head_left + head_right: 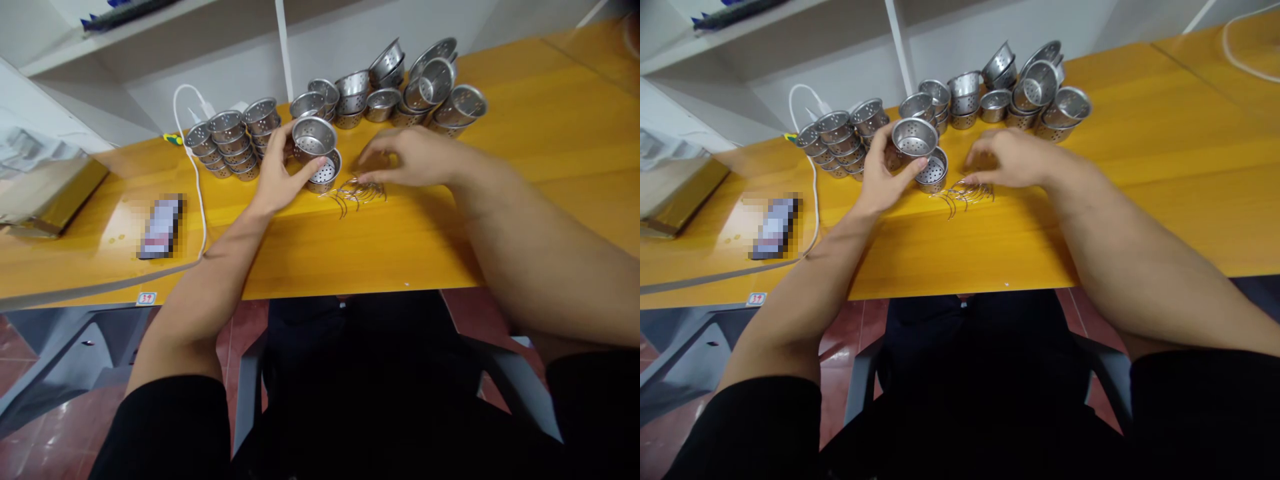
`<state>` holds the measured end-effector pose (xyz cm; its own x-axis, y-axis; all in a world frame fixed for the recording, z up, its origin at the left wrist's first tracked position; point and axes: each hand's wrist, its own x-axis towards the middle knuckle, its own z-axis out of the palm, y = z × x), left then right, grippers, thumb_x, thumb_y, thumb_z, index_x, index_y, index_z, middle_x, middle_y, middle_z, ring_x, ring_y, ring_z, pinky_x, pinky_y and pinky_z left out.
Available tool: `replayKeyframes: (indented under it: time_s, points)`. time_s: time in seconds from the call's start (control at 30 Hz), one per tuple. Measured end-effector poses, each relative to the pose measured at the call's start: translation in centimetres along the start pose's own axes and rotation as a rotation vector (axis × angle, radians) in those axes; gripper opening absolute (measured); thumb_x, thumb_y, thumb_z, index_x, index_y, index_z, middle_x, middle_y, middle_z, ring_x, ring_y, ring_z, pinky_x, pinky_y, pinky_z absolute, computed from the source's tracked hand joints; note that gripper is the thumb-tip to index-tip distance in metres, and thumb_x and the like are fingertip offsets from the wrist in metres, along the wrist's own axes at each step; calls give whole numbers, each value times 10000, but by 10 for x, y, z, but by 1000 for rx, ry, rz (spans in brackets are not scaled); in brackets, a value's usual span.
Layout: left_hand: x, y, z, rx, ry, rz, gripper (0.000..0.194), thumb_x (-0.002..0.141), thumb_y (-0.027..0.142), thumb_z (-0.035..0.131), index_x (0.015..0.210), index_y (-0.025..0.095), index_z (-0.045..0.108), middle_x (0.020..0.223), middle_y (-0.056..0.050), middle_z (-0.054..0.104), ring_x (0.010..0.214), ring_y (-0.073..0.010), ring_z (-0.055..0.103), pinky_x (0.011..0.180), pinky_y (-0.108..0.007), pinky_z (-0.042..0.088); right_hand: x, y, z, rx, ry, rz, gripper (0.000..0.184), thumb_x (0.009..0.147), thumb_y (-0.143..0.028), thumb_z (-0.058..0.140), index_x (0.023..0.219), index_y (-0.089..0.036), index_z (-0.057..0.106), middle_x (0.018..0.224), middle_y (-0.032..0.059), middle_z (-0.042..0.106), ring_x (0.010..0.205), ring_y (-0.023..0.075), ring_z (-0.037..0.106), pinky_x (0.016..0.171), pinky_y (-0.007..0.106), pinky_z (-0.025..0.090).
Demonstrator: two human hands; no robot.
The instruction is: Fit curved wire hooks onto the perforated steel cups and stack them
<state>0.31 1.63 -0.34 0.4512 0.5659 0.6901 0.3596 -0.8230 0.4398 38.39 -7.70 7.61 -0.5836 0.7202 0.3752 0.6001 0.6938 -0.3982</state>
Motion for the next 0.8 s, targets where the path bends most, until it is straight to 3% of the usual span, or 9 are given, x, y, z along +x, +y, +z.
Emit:
replayKeyframes:
  time_s: [0.1,0.17,0.23,0.33,0.43,0.53,0.67,0.8]
  points:
    - [1,13,1,-46,-11,-23,1164,1076,1063,774,1968,395,440,1924,-172,660,1792,-418,717,1541,-644,588,2,-24,-3,42,179,29,659,1229,-855,811,1661,-360,855,1705,185,810,1296,449,870,1233,741,728]
    - [2,21,2,-49,-73,-21,1179,1093,1066,739,2000,389,407,1955,-167,650,1846,-432,675,1581,-663,541,4,-43,-1,73,212,16,636,1254,-836,765,1790,-493,780,1906,96,694,1507,471,806,1311,747,708]
    - [2,25,3,-47,-128,-11,1196,1110,1067,706,2034,395,353,1999,-159,617,1909,-438,616,1624,-675,486,7,-59,2,68,163,2,522,1270,-823,718,1714,-571,825,1888,30,715,1695,490,697,1398,792,655]
    - [-1,25,7,-30,-154,-26,1369,1036,1111,763,2072,391,232,2105,-179,480,1997,-447,505,1675,-680,420,12,-68,6,66,166,22,413,1295,-811,662,1480,-539,913,1720,48,819,1698,486,687,1467,829,586]
    - [-6,20,8,-32,-199,-88,1588,918,1166,839,2078,318,162,2091,-262,479,1996,-480,501,1666,-725,433,14,-53,4,83,309,63,481,1279,-872,690,1316,-446,911,1583,117,853,1542,467,757,1426,785,617]
    - [-8,18,5,-45,-237,-138,1514,922,1180,816,2025,272,316,2016,-283,578,1922,-478,600,1631,-718,483,12,-23,6,99,364,117,574,1213,-957,751,1208,-402,896,1479,153,862,1367,456,789,1311,765,674]
    - [-6,23,1,-38,-205,-163,1374,928,1151,855,1917,257,524,1922,-270,680,1788,-473,723,1571,-721,548,15,15,23,28,241,171,651,1200,-977,723,1179,-349,898,1409,173,884,1263,452,803,1251,770,685]
    - [-2,29,3,-76,-113,-151,1381,929,1164,837,1946,308,465,1780,-247,775,1674,-441,807,1487,-717,626,21,24,39,-55,124,197,681,1234,-951,644,1212,-316,889,1415,213,879,1304,462,790,1261,768,657]
